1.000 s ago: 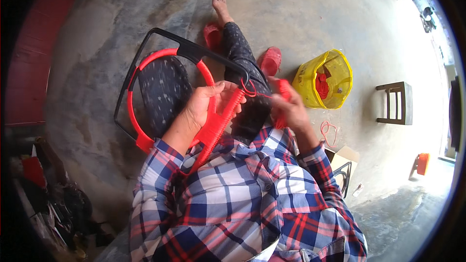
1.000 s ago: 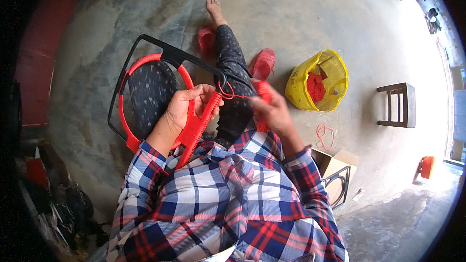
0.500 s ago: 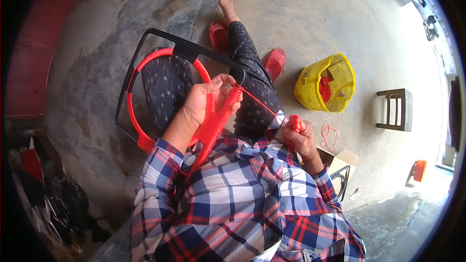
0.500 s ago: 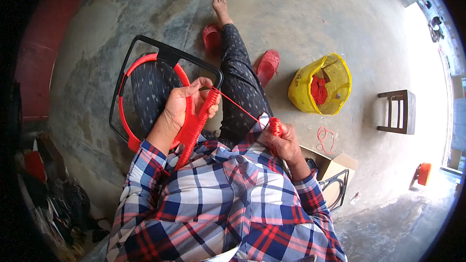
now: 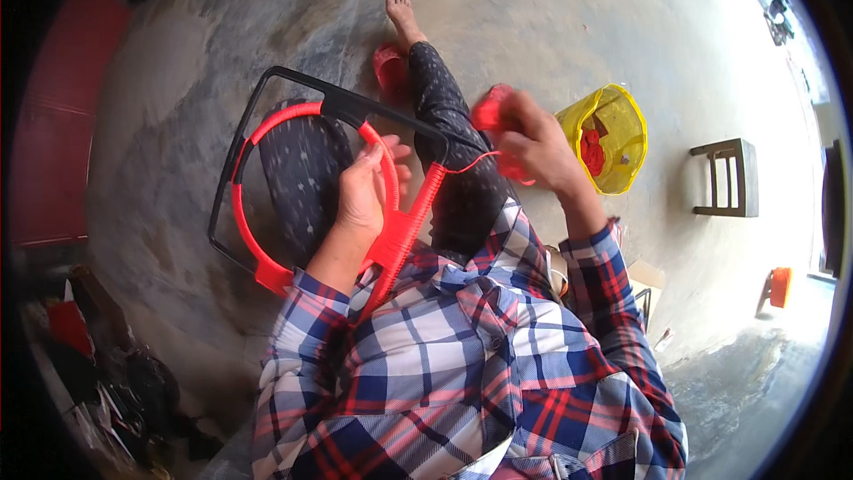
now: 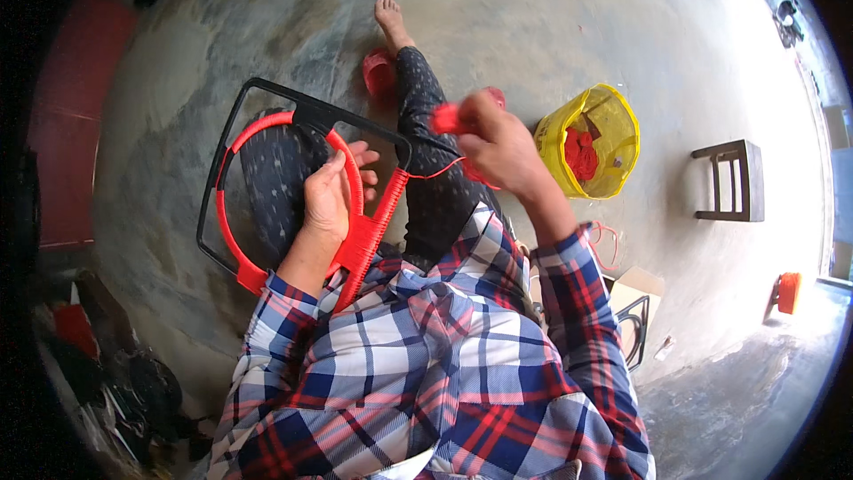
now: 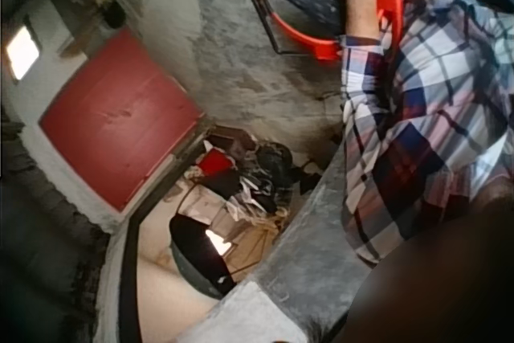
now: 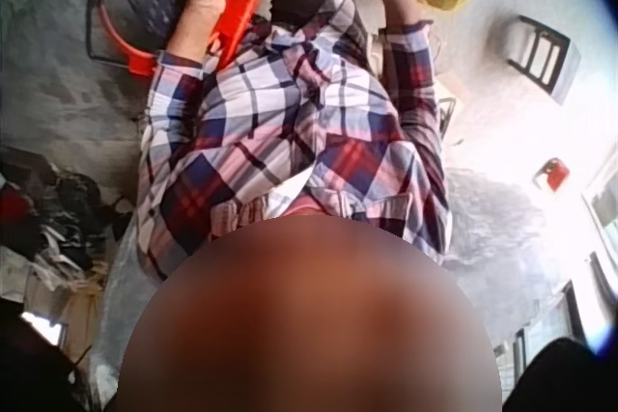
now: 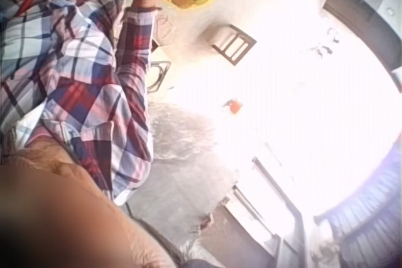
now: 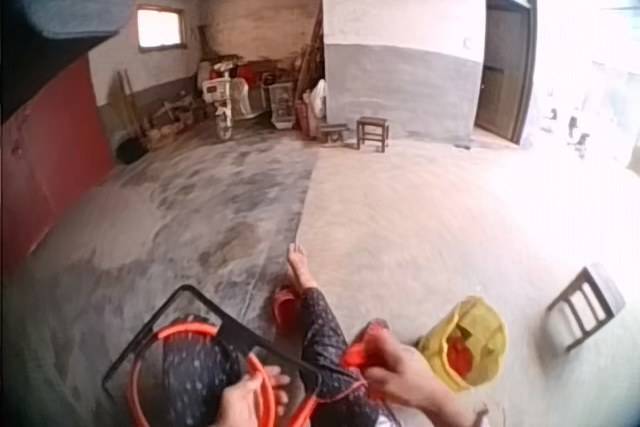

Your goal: The person is wrapping red plastic cord around a black chair frame component.

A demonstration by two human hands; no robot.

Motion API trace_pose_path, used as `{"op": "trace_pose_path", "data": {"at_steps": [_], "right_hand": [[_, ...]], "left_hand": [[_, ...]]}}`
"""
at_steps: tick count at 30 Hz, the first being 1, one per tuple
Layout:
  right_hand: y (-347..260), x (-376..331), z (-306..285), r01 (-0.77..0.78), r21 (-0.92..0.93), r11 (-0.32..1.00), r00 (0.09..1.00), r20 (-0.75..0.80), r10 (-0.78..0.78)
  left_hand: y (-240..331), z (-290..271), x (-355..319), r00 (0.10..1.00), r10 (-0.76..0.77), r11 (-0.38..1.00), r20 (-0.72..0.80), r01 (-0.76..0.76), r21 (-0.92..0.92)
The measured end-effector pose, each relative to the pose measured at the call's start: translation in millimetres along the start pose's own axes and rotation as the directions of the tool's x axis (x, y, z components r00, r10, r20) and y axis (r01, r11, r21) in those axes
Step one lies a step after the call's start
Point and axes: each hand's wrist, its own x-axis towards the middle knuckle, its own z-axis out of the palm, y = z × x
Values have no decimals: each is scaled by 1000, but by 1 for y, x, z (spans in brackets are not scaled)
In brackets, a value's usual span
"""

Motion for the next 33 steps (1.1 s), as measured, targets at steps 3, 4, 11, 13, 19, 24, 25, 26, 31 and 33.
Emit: {"op": "trace_pose_path", "data": {"at_steps": [3,4,11,13,19,24,25,26,31,33], "right_hand": [[-39,21,24,431,-365,825,900,239,-364],[-34,27,35,537,-380,753,841,312,-442],[10,25,48,400,-128,908,865,-273,-420],[38,10,45,59,274,960,966,-258,14],[23,-15,57,-244,195,950,956,214,201],[40,-34,32,115,375,920,993,-75,-93],[38,-43,23,27,599,800,993,-110,50],[44,-51,16,63,701,710,996,-92,3],[43,-82,-14,-119,869,481,981,28,192],[47,-82,7,-55,951,305,981,-5,192]], "left_hand": [[-4,7,2,961,229,973,-156,-226,33],[-3,14,1,959,265,964,-105,-263,25],[2,8,2,980,89,995,178,-93,18],[4,9,1,968,-92,975,234,136,-178],[1,7,4,930,-115,962,349,193,-195],[-5,0,8,959,-124,984,255,152,-95],[-6,0,8,964,-137,988,226,149,-34],[-7,4,7,962,-154,986,224,165,-31],[-9,15,4,917,-284,959,280,278,62],[-11,12,5,894,-329,944,303,313,100]]}}
